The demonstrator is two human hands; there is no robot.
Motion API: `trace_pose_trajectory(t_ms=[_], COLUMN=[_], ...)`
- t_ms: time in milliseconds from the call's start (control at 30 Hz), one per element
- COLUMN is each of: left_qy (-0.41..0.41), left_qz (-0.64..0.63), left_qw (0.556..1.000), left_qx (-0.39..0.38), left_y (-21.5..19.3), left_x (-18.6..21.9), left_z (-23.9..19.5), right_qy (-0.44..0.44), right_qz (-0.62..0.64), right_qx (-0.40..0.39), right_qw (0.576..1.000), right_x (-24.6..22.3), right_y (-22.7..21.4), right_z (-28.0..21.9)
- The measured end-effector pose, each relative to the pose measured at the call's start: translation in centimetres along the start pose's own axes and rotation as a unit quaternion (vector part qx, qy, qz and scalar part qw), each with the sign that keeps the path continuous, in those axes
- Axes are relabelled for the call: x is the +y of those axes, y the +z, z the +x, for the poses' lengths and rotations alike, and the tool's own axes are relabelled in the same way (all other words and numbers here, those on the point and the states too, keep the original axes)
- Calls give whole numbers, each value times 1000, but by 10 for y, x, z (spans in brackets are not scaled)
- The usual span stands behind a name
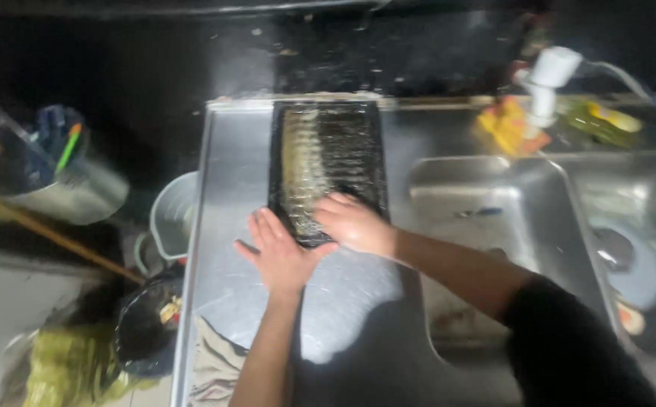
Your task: Clean used grill plates and the surrounding workspace in a kitchen environment.
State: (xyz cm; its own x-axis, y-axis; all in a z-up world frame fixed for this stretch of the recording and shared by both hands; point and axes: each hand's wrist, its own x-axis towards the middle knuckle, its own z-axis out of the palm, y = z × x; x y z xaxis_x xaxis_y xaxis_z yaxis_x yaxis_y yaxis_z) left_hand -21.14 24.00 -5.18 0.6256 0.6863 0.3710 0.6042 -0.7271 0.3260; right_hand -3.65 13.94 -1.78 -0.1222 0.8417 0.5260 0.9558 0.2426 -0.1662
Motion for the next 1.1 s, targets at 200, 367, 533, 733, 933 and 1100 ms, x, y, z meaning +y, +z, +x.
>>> trace_pose_trajectory(t_ms=[200,367,533,733,933,1100], left_qy=[-7,-9,-8,-8,-16,-1], left_qz=[-23,-32,-12,2,-1,23], left_qw=[999,999,999,1000,999,999], left_qx=[-24,-36,-30,-24,-49,-28], left_y=[-16,-22,-19,-7,-4,1], left_x=[9,12,8,7,3,0], left_z=[2,5,5,4,-4,5], right_qy=[419,588,418,192,15,88], right_qz=[-290,265,280,-270,-248,-310], right_qx=[65,488,351,-34,-119,67], right_qw=[858,588,790,943,961,944], right_x=[205,142,183,77,172,204], right_y=[-53,-102,-10,1,58,118], right_z=[-248,-221,-148,12,14,129])
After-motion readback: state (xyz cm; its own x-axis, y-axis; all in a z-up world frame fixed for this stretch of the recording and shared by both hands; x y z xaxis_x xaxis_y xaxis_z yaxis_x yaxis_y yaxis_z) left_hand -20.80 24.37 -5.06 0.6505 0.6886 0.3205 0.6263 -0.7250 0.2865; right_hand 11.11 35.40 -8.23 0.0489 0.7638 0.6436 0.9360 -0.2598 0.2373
